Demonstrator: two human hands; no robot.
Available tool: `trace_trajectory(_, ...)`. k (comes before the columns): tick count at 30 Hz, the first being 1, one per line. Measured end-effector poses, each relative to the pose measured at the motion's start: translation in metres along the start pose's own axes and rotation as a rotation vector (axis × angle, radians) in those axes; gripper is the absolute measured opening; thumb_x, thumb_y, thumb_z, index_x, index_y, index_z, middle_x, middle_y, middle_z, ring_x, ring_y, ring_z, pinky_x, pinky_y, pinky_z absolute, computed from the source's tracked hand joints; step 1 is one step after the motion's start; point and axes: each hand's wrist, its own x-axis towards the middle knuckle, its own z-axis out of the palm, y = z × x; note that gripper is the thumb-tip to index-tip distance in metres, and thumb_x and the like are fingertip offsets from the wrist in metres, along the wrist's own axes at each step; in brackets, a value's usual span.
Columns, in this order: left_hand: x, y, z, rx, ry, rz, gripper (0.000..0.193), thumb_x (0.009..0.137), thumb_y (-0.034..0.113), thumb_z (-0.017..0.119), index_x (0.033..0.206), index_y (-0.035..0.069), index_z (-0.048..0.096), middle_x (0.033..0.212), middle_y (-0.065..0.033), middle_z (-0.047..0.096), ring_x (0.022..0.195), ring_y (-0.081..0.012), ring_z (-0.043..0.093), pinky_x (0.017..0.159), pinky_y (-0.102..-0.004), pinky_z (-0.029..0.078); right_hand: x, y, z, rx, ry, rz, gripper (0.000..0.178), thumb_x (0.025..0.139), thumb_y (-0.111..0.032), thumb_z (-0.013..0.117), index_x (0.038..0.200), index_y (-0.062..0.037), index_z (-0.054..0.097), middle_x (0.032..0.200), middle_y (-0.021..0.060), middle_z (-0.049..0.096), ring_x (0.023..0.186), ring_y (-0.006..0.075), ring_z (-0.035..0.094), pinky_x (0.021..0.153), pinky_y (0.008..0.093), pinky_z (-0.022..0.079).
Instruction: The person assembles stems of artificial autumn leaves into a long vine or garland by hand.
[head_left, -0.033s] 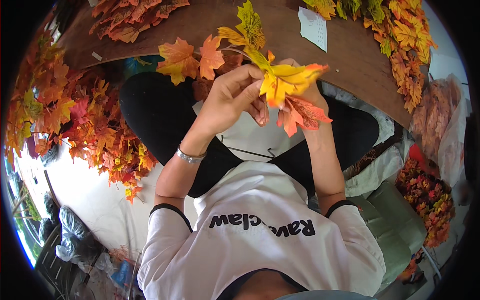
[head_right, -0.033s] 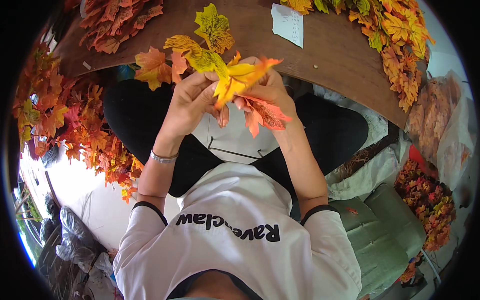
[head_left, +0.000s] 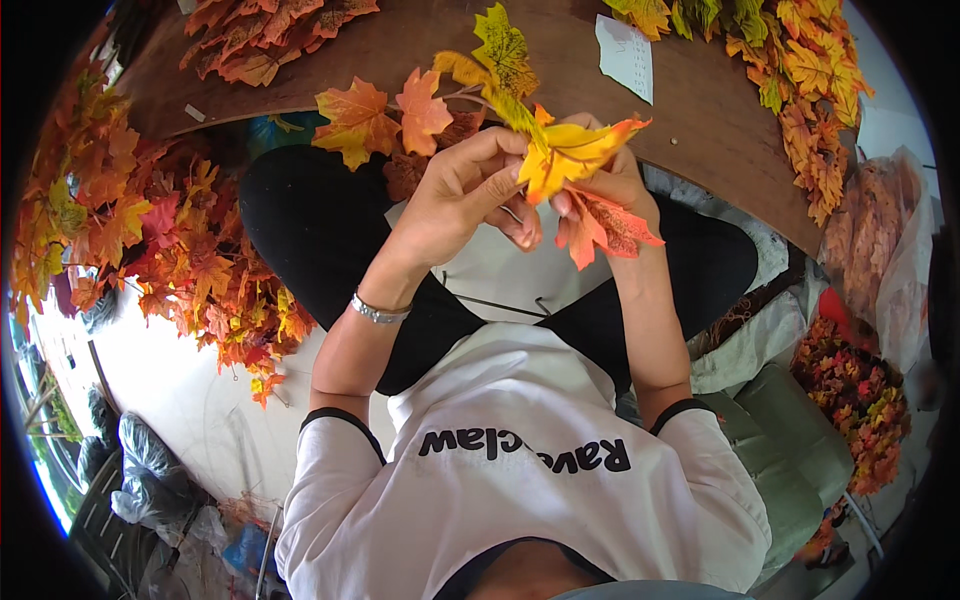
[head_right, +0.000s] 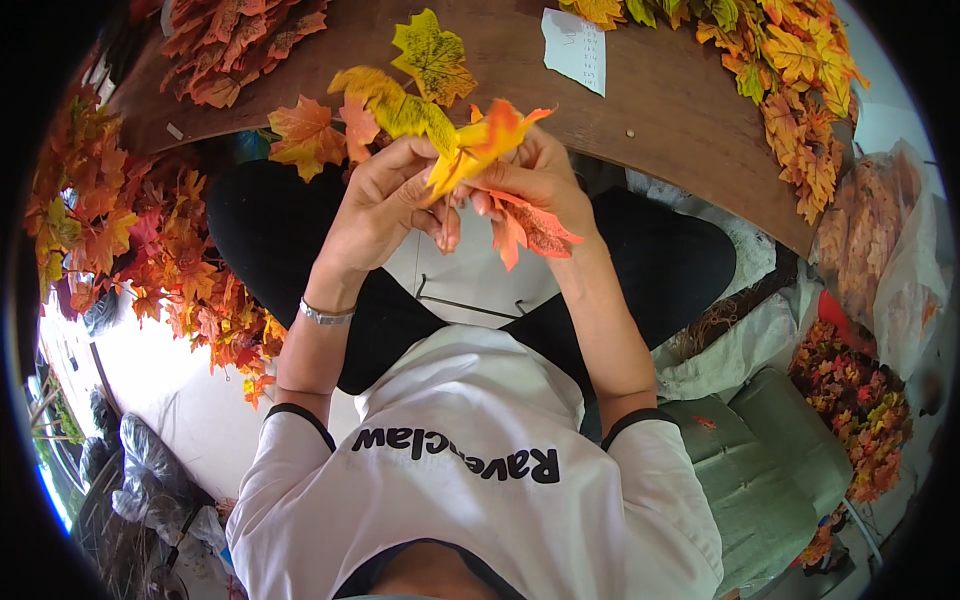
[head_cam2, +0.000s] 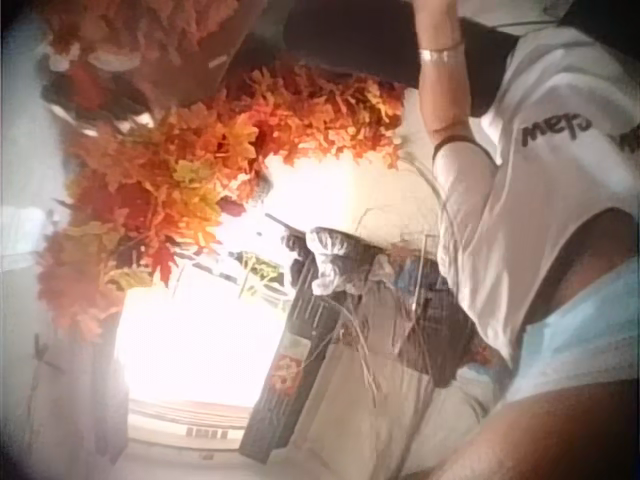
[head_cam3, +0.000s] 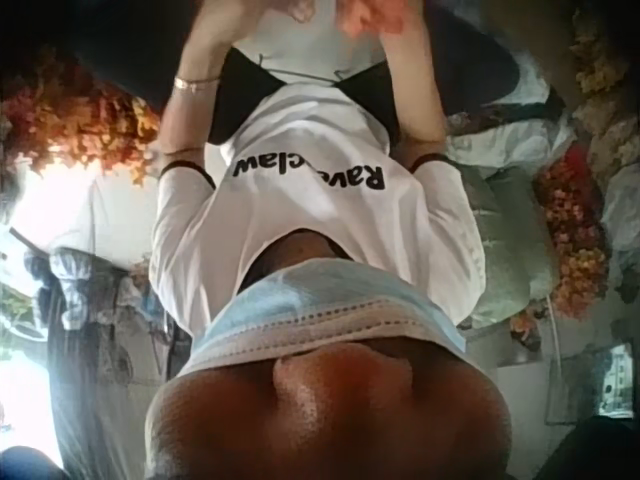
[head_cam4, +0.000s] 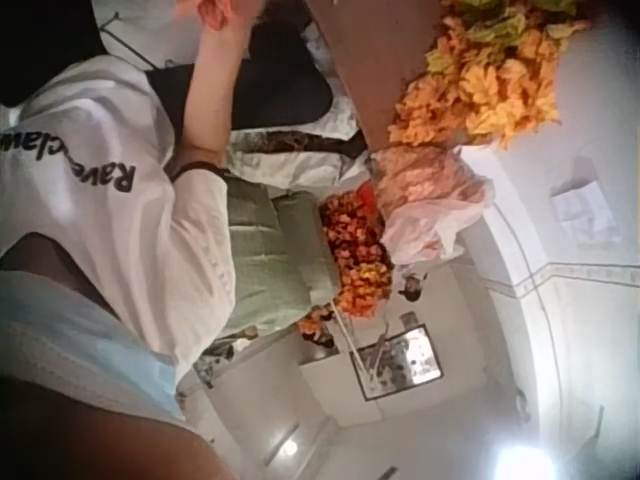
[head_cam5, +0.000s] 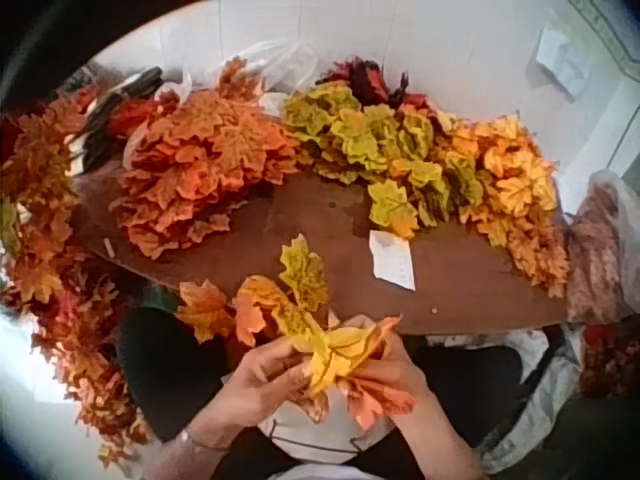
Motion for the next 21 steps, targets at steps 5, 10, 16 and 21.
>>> trace_trajectory(5, 0.0, 0.006, 0.008, -0.139, -0.045, 0.025, 0.052, 0.088, 0.01, 0.05, 0.131, -0.004, 0.025, 0.092, -0.0163, 0.058, 0.081, -0.0249, 0.061, 0.072, -0.0315, 0.051, 0.006, -0.017, 0.002, -0.183, 0.11, -0.136, 0.018, 0.073, -0.001, 0.065, 0.086, -0.0002, 0.051, 0.071, 0.0094, 0.061, 0.059, 0.0112, 0.058, 0.048, 0.0185, 0.043)
trace_trajectory(10, 0.0, 0.011, 0.02, 0.208, -0.044, 0.098, 0.071, 0.08, -0.001, 0.058, 0.134, -0.005, 0.013, 0.095, -0.0169, 0.058, 0.091, -0.0245, 0.059, 0.081, -0.0341, 0.049, 0.011, -0.02, -0.001, -0.158, 0.102, -0.152, 0.017, 0.074, 0.002, 0.063, 0.085, -0.0017, 0.051, 0.069, 0.0085, 0.06, 0.06, 0.0106, 0.058, 0.048, 0.0193, 0.042)
trace_trajectory(16, -0.006, 0.004, 0.036, 0.386, 0.23, 0.267, 0.065, 0.078, -0.004, 0.06, 0.132, -0.001, 0.025, 0.089, -0.01, 0.06, 0.088, -0.0143, 0.058, 0.079, -0.0265, 0.048, 0.01, -0.024, 0.0, -0.157, 0.123, -0.179, 0.014, 0.074, 0.001, 0.062, 0.083, -0.0021, 0.052, 0.065, 0.0064, 0.058, 0.054, 0.0093, 0.054, 0.047, 0.0193, 0.04)
trace_trajectory(21, -0.002, 0.012, 0.018, 0.281, 0.0, 0.194, 0.037, 0.079, -0.007, 0.056, 0.115, -0.002, 0.049, 0.089, -0.0068, 0.059, 0.086, -0.0124, 0.057, 0.078, -0.0255, 0.048, 0.012, -0.014, 0.001, -0.16, 0.146, -0.16, 0.012, 0.076, 0.001, 0.061, 0.083, -0.0025, 0.052, 0.063, 0.0021, 0.056, 0.055, 0.0072, 0.052, 0.051, 0.0187, 0.04)
